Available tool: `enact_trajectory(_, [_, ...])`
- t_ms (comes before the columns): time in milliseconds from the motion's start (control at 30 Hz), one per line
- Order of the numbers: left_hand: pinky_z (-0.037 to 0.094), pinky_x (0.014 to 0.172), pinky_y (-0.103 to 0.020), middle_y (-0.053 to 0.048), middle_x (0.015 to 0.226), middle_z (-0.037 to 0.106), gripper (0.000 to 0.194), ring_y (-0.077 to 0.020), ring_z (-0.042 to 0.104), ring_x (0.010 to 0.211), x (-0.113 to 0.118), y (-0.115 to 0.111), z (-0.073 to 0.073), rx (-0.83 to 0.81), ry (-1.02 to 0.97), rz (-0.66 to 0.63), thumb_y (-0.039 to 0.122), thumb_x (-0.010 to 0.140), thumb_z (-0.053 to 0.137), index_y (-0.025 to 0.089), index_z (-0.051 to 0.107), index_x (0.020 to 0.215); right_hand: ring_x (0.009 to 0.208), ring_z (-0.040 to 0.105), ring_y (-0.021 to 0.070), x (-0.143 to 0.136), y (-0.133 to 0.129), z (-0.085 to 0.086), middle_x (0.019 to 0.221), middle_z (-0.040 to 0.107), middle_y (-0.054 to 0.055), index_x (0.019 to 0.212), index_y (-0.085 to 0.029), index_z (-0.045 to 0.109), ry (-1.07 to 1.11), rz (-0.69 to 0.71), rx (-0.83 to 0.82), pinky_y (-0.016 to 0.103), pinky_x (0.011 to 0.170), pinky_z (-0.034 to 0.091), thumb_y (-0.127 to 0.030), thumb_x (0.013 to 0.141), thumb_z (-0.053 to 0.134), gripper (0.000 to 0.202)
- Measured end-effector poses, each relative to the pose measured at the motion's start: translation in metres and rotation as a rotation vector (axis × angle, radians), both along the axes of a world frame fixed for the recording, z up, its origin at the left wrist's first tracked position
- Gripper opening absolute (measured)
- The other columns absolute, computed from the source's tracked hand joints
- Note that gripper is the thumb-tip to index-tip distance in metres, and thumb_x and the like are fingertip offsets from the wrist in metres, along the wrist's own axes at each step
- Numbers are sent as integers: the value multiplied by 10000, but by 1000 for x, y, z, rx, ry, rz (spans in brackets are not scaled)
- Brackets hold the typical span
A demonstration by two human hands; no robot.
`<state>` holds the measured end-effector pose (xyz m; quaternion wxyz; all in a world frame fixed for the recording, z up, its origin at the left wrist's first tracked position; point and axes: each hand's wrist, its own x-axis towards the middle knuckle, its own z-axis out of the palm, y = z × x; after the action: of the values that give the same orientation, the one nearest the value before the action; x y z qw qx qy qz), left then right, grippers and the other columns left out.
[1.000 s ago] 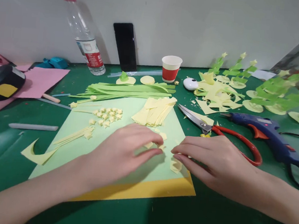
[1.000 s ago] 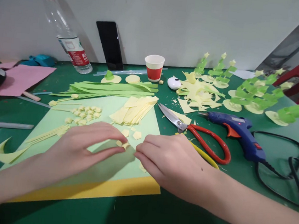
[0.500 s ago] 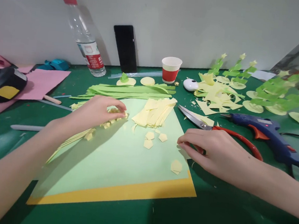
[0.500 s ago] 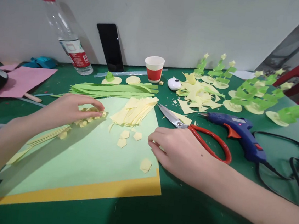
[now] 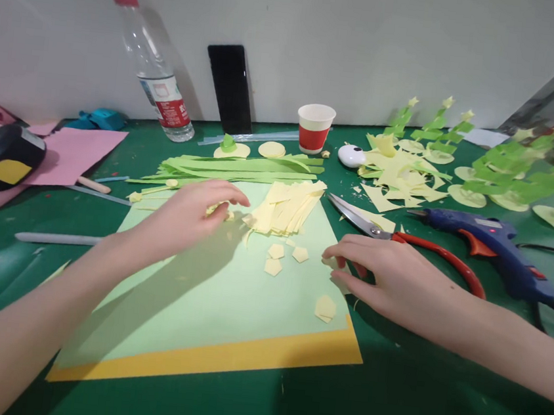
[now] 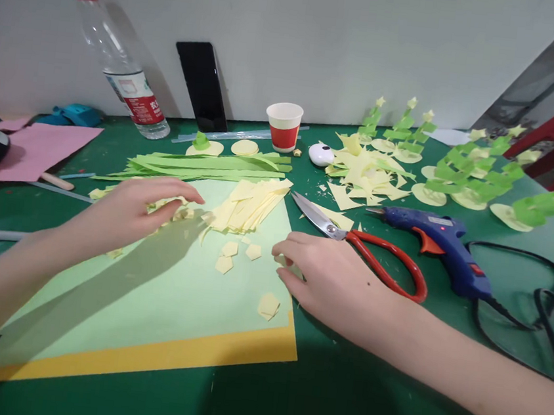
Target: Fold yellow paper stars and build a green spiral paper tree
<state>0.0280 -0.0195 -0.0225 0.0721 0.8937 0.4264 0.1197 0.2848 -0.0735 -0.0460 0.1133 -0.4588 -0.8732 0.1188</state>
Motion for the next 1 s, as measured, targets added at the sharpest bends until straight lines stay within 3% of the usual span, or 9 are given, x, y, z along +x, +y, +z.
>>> enact_trajectory(133, [481,753,-276,-19,934,676,449,-151,611,866,15,-11,-8,-89,2,-88,20,724,253,172,640,892,832,597,207,-7,2,-7,996,617,113,1086,-123,579,28,-10,20,299,612,495,-245,870,430,289])
enact_trajectory(267, [481,701,-303,-24,901,688,375,-179,625,821,24,-16,-13,-130,-20,-56,114,792,283,181,649,838,814,558,212,-16,6,-17,953,573,123,1142,-109,548,42,5,40,304,575,477,-233,883,409,319])
enact_trajectory(467, [474,672,-290,-31,901,688,307,-178,621,797,32,-22,-9,-199,-122,15,270,870,341,172,625,933,819,525,206,-19,4,-21,866,558,94,930,-119,643,89,26,57,296,581,457,-152,853,456,204])
enact_trajectory(533, [469,625,-254,-11,848,689,297,-156,621,734,35,-26,-9,-252,-140,9,294,879,359,182,634,874,841,516,216,-19,3,-20,893,561,105,953,-102,633,108,43,68,315,607,461,-141,846,464,203])
enact_trajectory(667, [441,603,-232,17,765,665,263,-136,598,681,40,-33,-11,-342,-160,-14,242,872,376,198,625,799,847,497,229,-20,3,-19,937,563,112,1052,-112,606,131,118,84,352,644,464,-121,834,477,254])
enact_trajectory(833, [405,586,-235,23,720,625,246,-131,559,640,41,-38,-9,-439,-190,-1,182,846,358,187,585,751,804,527,205,-20,5,-21,854,581,108,816,-94,649,203,120,111,314,634,476,-98,827,488,161])
enact_trajectory(1000, [413,650,-245,22,724,602,362,-131,553,682,44,-44,-6,-564,-235,-6,270,908,245,183,539,716,702,564,144,-17,3,-14,740,635,51,769,-115,626,351,89,201,236,600,471,-101,801,547,87])
